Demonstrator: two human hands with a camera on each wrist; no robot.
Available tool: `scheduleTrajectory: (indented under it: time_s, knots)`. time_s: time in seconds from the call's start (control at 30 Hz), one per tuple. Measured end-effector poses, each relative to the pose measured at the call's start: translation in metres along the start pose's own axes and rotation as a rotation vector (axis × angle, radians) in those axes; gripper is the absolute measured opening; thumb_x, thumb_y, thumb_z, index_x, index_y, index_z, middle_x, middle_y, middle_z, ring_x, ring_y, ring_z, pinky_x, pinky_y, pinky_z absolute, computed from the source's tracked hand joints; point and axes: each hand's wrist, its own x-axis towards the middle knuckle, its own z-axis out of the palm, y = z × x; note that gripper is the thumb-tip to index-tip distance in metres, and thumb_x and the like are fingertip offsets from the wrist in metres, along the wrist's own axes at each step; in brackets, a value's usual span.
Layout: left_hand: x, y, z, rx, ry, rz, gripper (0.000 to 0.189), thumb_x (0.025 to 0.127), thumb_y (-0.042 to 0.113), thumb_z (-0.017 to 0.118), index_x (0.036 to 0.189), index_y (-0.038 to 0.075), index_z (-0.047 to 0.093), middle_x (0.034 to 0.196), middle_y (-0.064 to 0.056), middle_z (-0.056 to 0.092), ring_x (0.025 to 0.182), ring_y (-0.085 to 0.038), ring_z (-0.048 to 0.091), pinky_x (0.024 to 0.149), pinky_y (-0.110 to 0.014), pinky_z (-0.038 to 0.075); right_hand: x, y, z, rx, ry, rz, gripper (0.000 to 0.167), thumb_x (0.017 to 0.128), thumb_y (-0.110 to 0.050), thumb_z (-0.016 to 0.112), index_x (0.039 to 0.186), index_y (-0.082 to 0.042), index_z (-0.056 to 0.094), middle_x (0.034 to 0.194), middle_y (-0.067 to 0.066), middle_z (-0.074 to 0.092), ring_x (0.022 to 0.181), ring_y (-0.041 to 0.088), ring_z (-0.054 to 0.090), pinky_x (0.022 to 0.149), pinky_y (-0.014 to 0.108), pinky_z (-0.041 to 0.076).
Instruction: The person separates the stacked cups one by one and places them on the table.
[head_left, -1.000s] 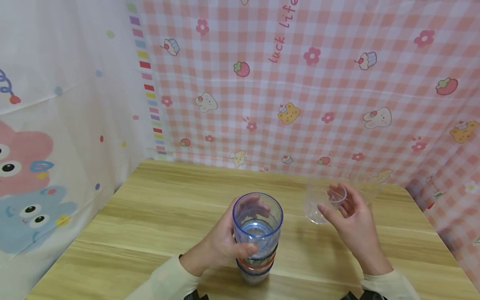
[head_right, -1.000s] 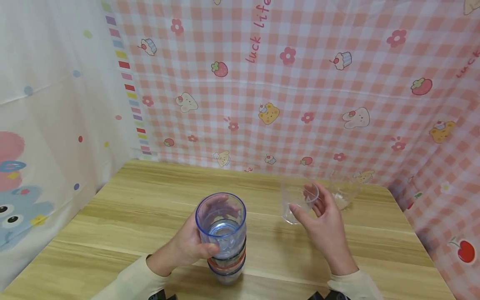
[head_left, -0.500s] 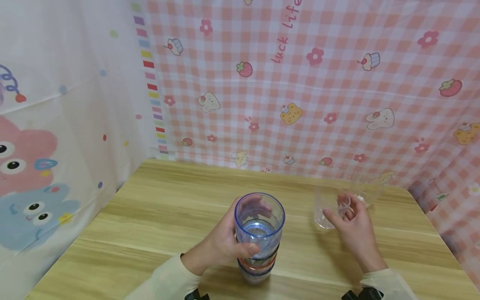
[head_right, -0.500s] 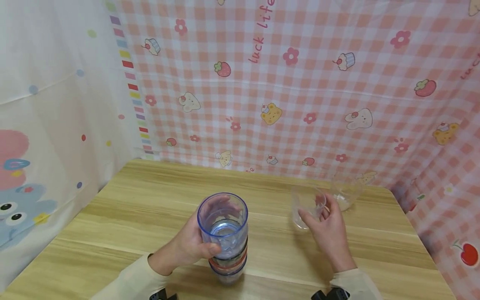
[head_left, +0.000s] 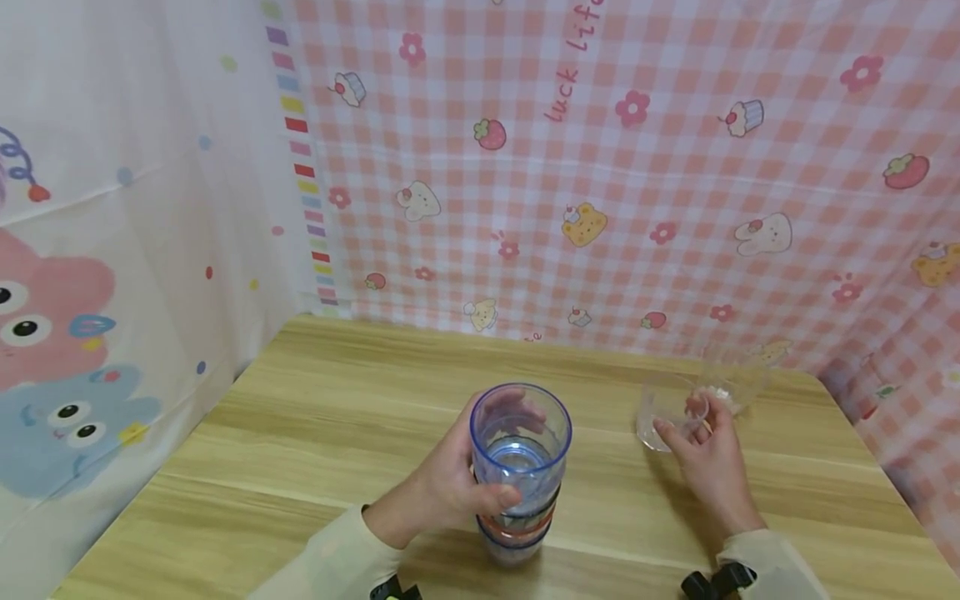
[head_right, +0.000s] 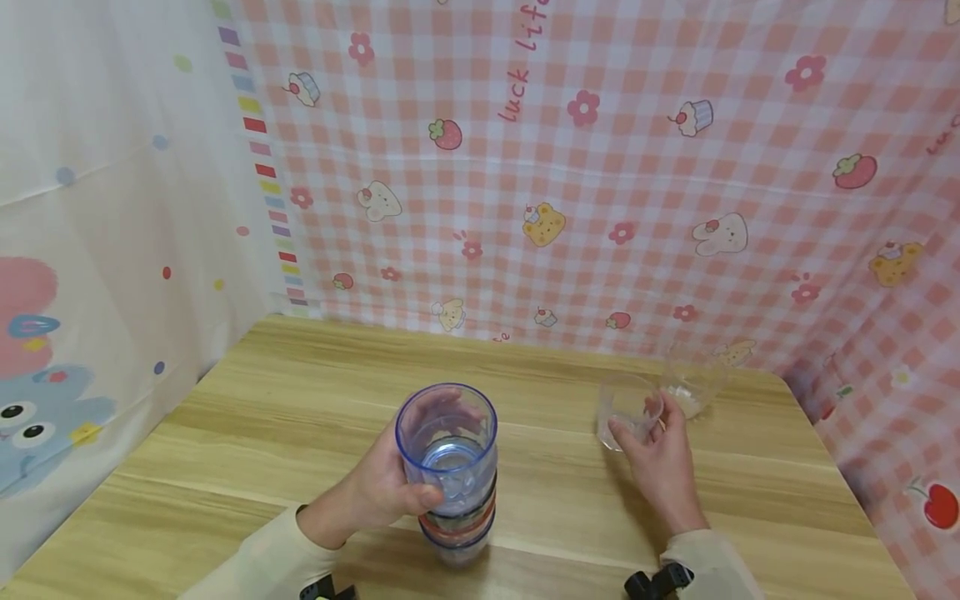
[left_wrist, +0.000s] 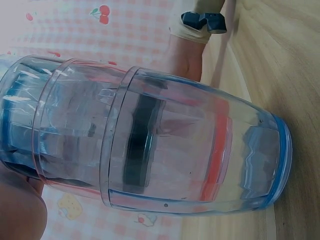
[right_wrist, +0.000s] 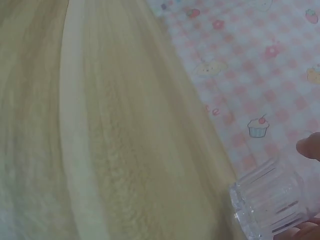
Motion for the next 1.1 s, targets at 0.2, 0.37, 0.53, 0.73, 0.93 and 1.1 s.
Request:
scheduleTrajectory:
  time_s: [0.2, 0.37, 0.53, 0.73, 0.93, 1.1]
  knots:
    - [0.002, 0.0, 0.0, 0.007, -0.001, 0.023, 0.091, 0.101, 0.047, 0.075, 0.156, -0.006, 0.026, 0.143, -0.039, 0.049, 0.135, -0.019, 0.06, 0.113, -0.045, 0.056, 0.006, 0.0, -0.001, -0.037, 0.0, -0.016, 0.099, 0.106, -0.009, 0.069, 0.173, -0.009, -0.004, 0.178, 0.024, 0.02, 0.164, 0.036, 0.028, 0.132, 0.048, 0.029]
    - [0.002, 0.001, 0.0, 0.008, -0.003, 0.028, 0.084, 0.101, 0.046, 0.075, 0.16, 0.005, 0.03, 0.144, -0.039, 0.048, 0.135, -0.018, 0.059, 0.113, -0.046, 0.056, 0.012, 0.0, 0.0, -0.021, 0.017, 0.002, 0.096, 0.105, -0.013, 0.071, 0.173, -0.004, 0.003, 0.179, 0.022, 0.019, 0.165, 0.036, 0.026, 0.133, 0.048, 0.027]
    - [0.001, 0.001, 0.001, 0.001, -0.005, 0.017, 0.083, 0.101, 0.045, 0.075, 0.16, 0.007, 0.031, 0.145, -0.039, 0.048, 0.136, -0.018, 0.059, 0.114, -0.045, 0.055, 0.017, -0.001, 0.001, -0.042, 0.054, -0.002, 0.078, 0.104, -0.014, 0.073, 0.163, 0.007, 0.027, 0.173, 0.027, 0.032, 0.161, 0.036, 0.035, 0.131, 0.049, 0.033]
    - [0.002, 0.001, 0.001, -0.008, -0.005, 0.008, 0.081, 0.101, 0.045, 0.075, 0.161, 0.011, 0.031, 0.146, -0.039, 0.047, 0.137, -0.018, 0.058, 0.114, -0.046, 0.055, 0.021, -0.001, 0.004, -0.074, 0.07, -0.018, 0.078, 0.105, -0.017, 0.073, 0.163, 0.009, 0.029, 0.169, 0.032, 0.037, 0.16, 0.04, 0.036, 0.131, 0.052, 0.034]
    - [0.001, 0.001, 0.001, -0.007, -0.007, 0.015, 0.078, 0.102, 0.044, 0.075, 0.161, 0.017, 0.032, 0.146, -0.039, 0.047, 0.137, -0.019, 0.058, 0.114, -0.047, 0.056, 0.029, 0.002, 0.007, -0.111, 0.092, 0.006, 0.072, 0.105, -0.026, 0.073, 0.159, 0.005, 0.039, 0.162, 0.029, 0.049, 0.151, 0.033, 0.047, 0.109, 0.015, 0.05]
    - [0.002, 0.0, 0.001, -0.006, -0.007, 0.024, 0.079, 0.101, 0.044, 0.075, 0.161, 0.015, 0.032, 0.145, -0.039, 0.048, 0.136, -0.02, 0.059, 0.113, -0.047, 0.056, 0.036, 0.004, 0.009, -0.13, 0.116, 0.019, 0.07, 0.104, -0.03, 0.074, 0.156, 0.005, 0.043, 0.159, 0.029, 0.052, 0.148, 0.033, 0.05, 0.106, 0.017, 0.052]
